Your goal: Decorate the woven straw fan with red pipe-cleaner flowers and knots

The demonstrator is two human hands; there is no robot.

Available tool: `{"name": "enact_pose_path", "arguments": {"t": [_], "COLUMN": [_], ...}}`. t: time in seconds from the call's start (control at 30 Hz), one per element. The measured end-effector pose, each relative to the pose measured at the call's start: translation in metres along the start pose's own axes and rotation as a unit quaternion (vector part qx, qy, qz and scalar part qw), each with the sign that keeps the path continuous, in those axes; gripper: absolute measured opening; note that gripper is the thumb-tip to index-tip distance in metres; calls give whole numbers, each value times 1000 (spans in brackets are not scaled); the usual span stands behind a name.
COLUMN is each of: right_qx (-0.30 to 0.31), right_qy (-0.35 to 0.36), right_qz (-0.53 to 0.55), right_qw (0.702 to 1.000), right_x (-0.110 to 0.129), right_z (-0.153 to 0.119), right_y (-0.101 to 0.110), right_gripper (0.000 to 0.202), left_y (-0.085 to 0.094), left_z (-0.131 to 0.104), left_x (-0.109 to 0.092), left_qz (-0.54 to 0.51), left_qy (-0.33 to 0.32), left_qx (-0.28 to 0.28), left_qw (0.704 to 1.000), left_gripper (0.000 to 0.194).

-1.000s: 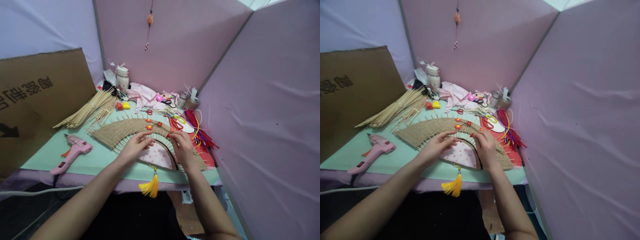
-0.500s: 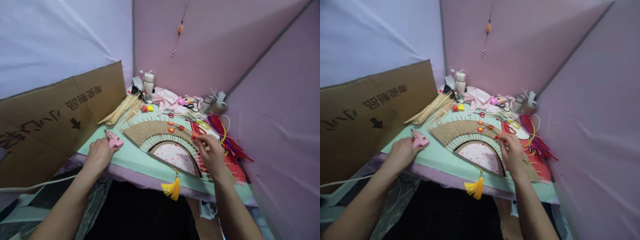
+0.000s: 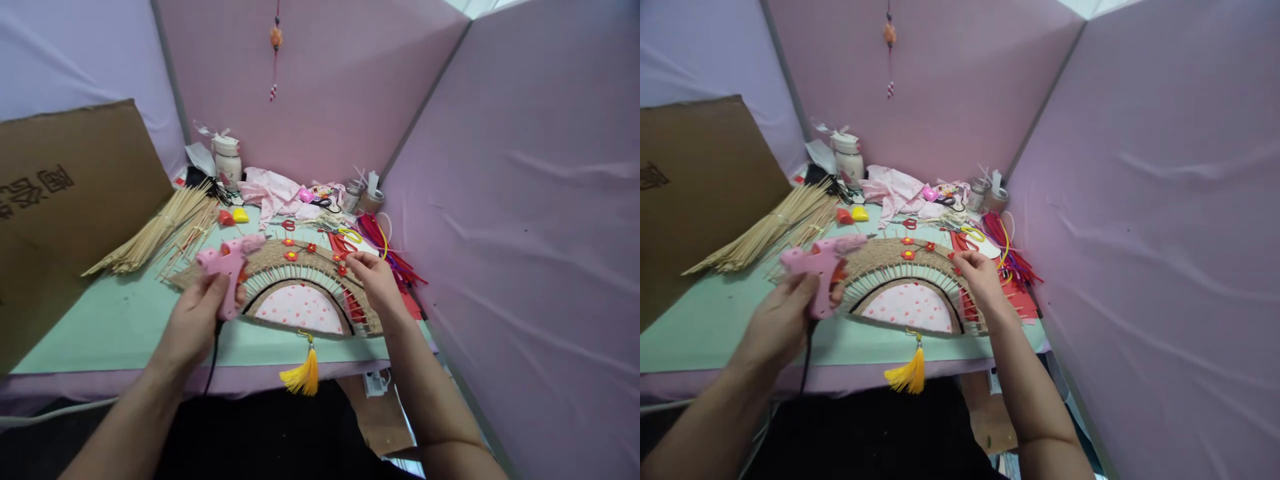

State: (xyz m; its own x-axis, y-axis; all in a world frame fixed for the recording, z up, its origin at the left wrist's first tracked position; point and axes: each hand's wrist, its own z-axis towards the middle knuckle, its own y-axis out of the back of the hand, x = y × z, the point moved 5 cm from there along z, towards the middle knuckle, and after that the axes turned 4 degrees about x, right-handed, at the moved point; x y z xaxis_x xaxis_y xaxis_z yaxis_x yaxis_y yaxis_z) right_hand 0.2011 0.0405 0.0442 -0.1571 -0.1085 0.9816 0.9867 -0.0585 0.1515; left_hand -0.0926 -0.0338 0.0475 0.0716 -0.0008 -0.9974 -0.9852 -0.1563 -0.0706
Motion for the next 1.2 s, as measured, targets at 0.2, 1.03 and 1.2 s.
{"name": "enact_pose_path", "arguments": {"t": [0.2, 1.03, 1.2], "right_qx": [12, -60, -65], "right_qy": [-76, -85, -101], "right_qz": [122, 225, 233], "right_qw": [990, 969, 965], "right_x": [-16, -41, -40], "right_z": [9, 6, 5], "right_y": [12, -4, -5], "right_gripper": [24, 26, 27], "left_y": [-89, -130, -131], "left_z": [25, 21, 22], "left_x": [33, 52, 54], "left_qz": [-160, -50, -48], "left_qy": [96, 72, 70], "left_qx": [122, 166, 173], "left_qw": [975, 982, 981], "left_gripper": [42, 43, 44]}}
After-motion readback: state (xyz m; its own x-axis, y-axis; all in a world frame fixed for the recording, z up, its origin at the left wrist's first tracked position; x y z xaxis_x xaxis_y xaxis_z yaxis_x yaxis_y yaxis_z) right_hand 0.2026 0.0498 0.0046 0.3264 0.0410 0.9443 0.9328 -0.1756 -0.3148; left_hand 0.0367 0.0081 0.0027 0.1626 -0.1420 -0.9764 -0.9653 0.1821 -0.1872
